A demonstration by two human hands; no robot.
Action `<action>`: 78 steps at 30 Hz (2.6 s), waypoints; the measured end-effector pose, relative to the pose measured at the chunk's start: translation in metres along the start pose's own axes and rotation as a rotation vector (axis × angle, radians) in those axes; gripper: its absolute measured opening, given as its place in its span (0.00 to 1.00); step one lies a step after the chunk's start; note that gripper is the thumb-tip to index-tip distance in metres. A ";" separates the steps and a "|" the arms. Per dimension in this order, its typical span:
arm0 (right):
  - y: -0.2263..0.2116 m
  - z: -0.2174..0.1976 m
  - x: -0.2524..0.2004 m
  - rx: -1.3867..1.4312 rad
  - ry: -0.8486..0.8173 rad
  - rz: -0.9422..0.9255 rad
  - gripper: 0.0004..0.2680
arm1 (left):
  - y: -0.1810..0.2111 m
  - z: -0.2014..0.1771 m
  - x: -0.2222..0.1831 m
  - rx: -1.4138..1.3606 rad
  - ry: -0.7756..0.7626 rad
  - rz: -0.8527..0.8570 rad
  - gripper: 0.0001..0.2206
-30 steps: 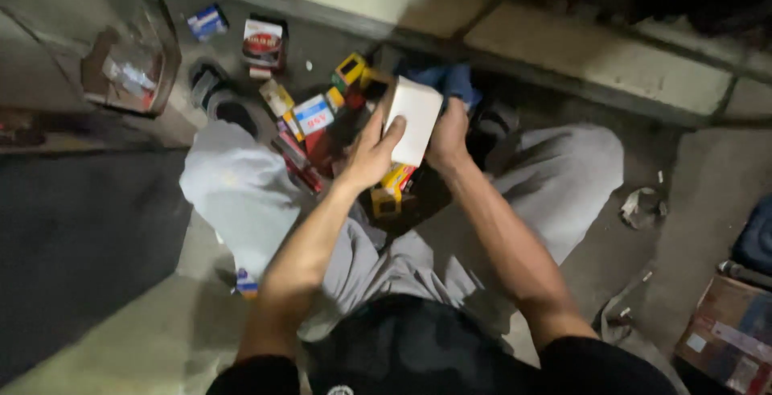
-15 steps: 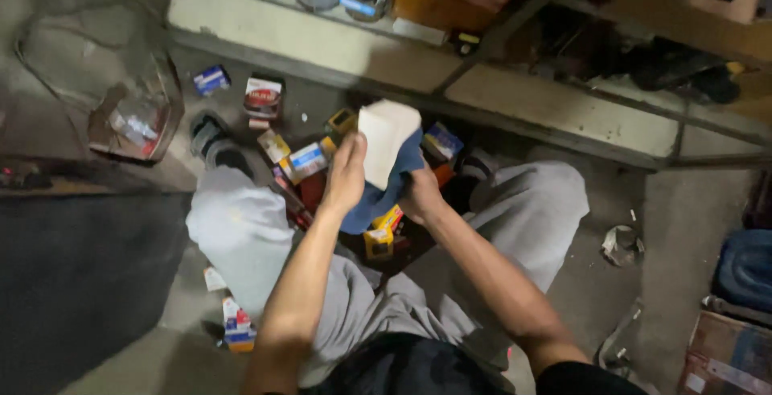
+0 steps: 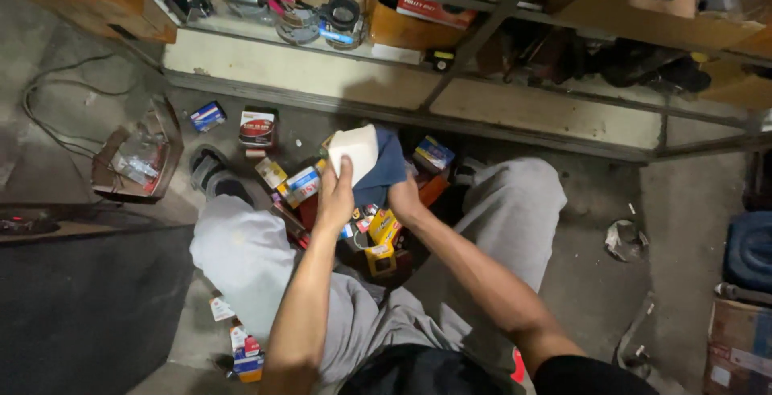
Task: Wiping a small white box with a cleaning cloth.
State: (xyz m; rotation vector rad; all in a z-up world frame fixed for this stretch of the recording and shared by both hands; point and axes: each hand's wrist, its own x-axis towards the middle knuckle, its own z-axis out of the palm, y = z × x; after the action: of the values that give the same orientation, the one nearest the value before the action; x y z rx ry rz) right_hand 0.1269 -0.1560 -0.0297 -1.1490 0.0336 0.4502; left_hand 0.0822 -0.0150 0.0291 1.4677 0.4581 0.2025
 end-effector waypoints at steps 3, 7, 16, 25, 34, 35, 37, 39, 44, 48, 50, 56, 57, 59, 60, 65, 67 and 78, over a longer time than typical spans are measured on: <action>0.004 -0.012 0.007 -0.133 0.087 0.026 0.17 | 0.010 -0.002 0.000 0.098 -0.165 0.058 0.27; 0.000 -0.021 0.021 -0.035 0.087 -0.062 0.18 | 0.007 -0.001 0.004 0.104 -0.259 0.115 0.26; -0.085 -0.045 0.029 0.474 0.043 -0.039 0.20 | -0.015 -0.044 0.010 -0.713 0.090 -0.115 0.27; -0.129 -0.065 0.012 0.420 -0.234 -0.173 0.22 | -0.006 -0.030 0.010 -0.675 0.047 -0.127 0.28; -0.122 -0.043 -0.002 -0.629 -0.340 -0.249 0.19 | -0.020 0.020 -0.012 -0.232 -0.236 -0.095 0.19; -0.137 -0.034 -0.002 -0.689 -0.456 -0.267 0.18 | -0.016 0.020 -0.010 -0.247 -0.302 -0.122 0.18; -0.157 -0.019 -0.005 -0.726 -0.542 -0.257 0.20 | -0.006 0.013 -0.013 -0.203 -0.299 -0.126 0.17; -0.161 -0.008 -0.003 -0.763 -0.625 -0.250 0.23 | -0.005 0.009 -0.010 -0.159 -0.302 -0.129 0.15; -0.126 -0.008 -0.005 -0.842 -0.493 -0.469 0.16 | -0.017 0.004 -0.008 -0.442 -0.167 -0.226 0.16; -0.107 -0.010 -0.012 -0.870 -0.306 -0.416 0.08 | 0.005 -0.006 -0.014 -0.272 -0.297 -0.069 0.27; -0.106 -0.002 -0.020 -0.977 -0.127 -0.532 0.04 | 0.010 -0.009 -0.019 -0.112 -0.409 0.012 0.37; -0.083 0.000 -0.008 0.084 0.242 -0.044 0.11 | 0.013 -0.019 -0.024 -0.265 -0.282 0.038 0.34; -0.085 0.005 -0.012 0.084 0.249 -0.057 0.11 | 0.005 -0.021 -0.023 -0.267 -0.296 0.044 0.34; -0.087 0.018 -0.019 0.674 0.004 0.181 0.17 | -0.010 -0.028 -0.020 -0.499 -0.166 -0.091 0.31; -0.065 0.013 -0.023 0.673 -0.001 0.170 0.17 | -0.016 -0.025 -0.019 -0.500 -0.173 -0.082 0.31; -0.057 0.011 -0.035 0.563 -0.289 0.320 0.21 | -0.013 -0.015 -0.019 -0.239 -0.229 -0.089 0.29; -0.039 -0.005 -0.033 0.556 -0.246 0.346 0.22 | -0.013 -0.012 -0.021 -0.102 -0.252 -0.022 0.27; -0.024 -0.007 -0.018 -0.426 0.019 -0.270 0.20 | -0.018 0.019 -0.032 0.358 -0.134 0.195 0.38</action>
State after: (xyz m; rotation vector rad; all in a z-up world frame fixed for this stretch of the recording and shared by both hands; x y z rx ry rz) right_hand 0.1205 -0.1763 -0.0066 -1.5518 -0.2079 0.2080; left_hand 0.0589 -0.0473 0.0174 1.8671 0.2488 0.1812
